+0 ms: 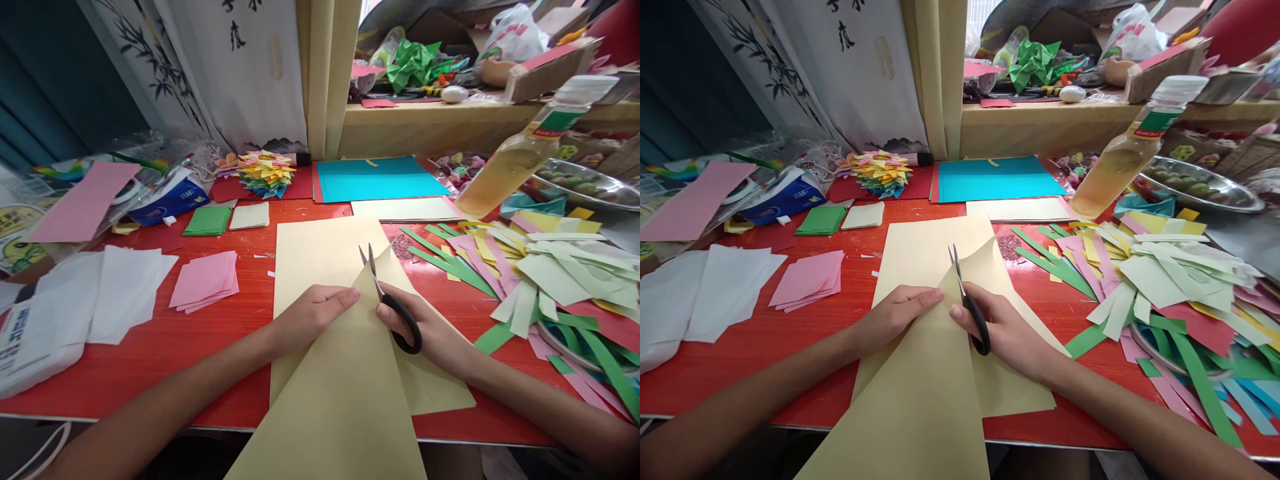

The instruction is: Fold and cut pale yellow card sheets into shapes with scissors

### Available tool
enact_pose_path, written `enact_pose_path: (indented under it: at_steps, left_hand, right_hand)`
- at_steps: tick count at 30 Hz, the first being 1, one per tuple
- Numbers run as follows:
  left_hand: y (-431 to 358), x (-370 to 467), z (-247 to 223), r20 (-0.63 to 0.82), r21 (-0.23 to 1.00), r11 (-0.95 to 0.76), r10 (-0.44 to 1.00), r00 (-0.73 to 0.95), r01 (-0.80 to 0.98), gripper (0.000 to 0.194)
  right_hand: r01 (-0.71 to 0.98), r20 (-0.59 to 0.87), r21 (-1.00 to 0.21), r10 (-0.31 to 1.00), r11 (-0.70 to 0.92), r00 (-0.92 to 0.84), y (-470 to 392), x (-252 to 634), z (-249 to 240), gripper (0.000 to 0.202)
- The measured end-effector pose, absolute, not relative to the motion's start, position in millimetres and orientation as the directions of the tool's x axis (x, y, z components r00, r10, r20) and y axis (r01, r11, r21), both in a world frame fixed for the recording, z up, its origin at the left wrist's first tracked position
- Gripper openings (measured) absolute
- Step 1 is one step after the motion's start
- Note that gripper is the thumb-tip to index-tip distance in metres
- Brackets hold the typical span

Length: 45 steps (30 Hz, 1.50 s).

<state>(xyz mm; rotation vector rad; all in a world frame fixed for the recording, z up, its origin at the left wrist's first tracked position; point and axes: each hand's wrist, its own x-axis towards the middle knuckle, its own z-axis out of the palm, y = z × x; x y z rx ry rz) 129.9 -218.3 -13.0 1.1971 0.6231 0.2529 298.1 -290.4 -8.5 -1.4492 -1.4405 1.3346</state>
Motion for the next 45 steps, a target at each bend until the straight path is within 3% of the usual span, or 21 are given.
enact_pose_path:
  at_steps: [37, 41, 45]
  left_hand:
    - [-219.2, 130.1, -16.1, -0.336, 0.914, 0.379, 0.505, 0.795, 0.146, 0.036]
    - [-217.9, 128.6, -16.1, -0.286, 0.925, 0.377, 0.596, 0.75, 0.053, 0.033]
    - [-207.3, 123.9, -15.1, -0.229, 0.931, 0.353, 0.761, 0.607, -0.093, 0.03]
  right_hand:
    - [0.157, -0.198, -0.972, 0.971, -0.177, -0.131, -291.8, 300.4, -22.3, 0.032]
    - [0.067, -0.155, -0.987, 0.973, -0.145, -0.173, -291.6, 300.4, -23.2, 0.024]
    - [0.007, -0.024, -1.0, 0.994, -0.023, -0.108, -286.6, 306.9, -18.6, 0.033]
